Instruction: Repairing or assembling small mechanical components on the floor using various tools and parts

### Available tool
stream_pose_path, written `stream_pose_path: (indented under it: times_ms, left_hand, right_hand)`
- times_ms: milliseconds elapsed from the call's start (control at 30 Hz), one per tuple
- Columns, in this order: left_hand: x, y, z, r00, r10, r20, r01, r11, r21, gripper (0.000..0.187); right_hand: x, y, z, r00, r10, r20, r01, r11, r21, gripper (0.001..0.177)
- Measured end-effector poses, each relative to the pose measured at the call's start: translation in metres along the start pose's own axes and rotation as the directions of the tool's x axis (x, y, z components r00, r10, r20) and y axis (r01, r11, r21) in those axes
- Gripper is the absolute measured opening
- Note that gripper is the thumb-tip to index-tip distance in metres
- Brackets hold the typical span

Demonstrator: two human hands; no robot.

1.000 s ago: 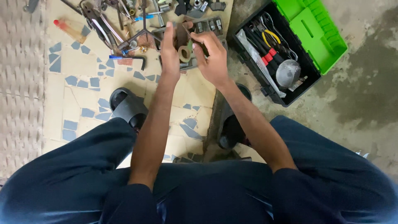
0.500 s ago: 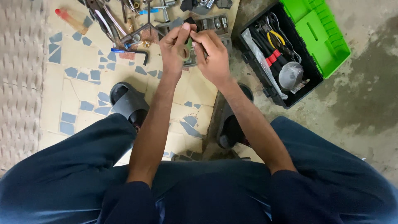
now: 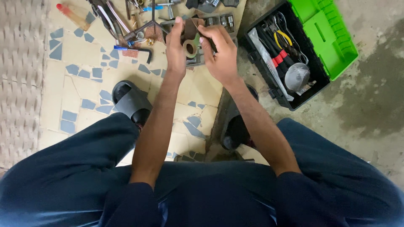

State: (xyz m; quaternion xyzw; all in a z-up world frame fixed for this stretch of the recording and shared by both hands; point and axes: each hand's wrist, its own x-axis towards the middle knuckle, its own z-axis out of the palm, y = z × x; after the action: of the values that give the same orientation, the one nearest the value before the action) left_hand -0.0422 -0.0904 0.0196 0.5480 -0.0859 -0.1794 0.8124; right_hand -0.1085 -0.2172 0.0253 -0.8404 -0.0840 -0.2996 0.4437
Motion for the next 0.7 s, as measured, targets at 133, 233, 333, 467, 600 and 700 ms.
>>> stream_pose_path:
  times_ms: [133, 233, 333, 467, 600, 700]
  left_hand:
    - [-0.001, 0.009, 0.000, 1.000, -0.017, 0.008, 0.017, 0.999, -0.044, 0.056]
    - [0.000, 0.009, -0.004, 0.994, 0.070, 0.080, -0.074, 0.996, 0.056, 0.042]
    - [-0.001, 0.004, -0.009, 0.935, 0.257, 0.243, -0.284, 0.956, 0.080, 0.046]
    - [-0.001, 0.001, -0.007, 0.945, 0.211, 0.248, -0.231, 0.972, 0.053, 0.046]
    - [-0.004, -0.005, -0.008, 0.967, 0.168, 0.194, -0.185, 0.980, 0.072, 0.040]
    - [0.002, -0.007, -0.004, 0.993, 0.095, 0.074, -0.100, 0.993, 0.067, 0.041]
  right_hand:
    - [0.005, -0.002, -0.003, 0.999, -0.035, 0.002, 0.035, 0.999, -0.013, 0.013]
    - [0.006, 0.002, -0.004, 0.993, -0.104, 0.050, 0.104, 0.995, -0.006, 0.014]
    - [0.006, -0.002, -0.002, 0.985, -0.156, 0.068, 0.161, 0.985, -0.063, 0.015]
    - [0.004, -0.004, 0.001, 0.994, -0.111, 0.015, 0.112, 0.990, -0.080, 0.015]
    - [0.003, -0.004, 0.002, 0.995, -0.100, -0.013, 0.099, 0.993, -0.062, 0.015]
    - [0.006, -0.009, -0.001, 0.996, -0.086, -0.004, 0.086, 0.995, -0.057, 0.015]
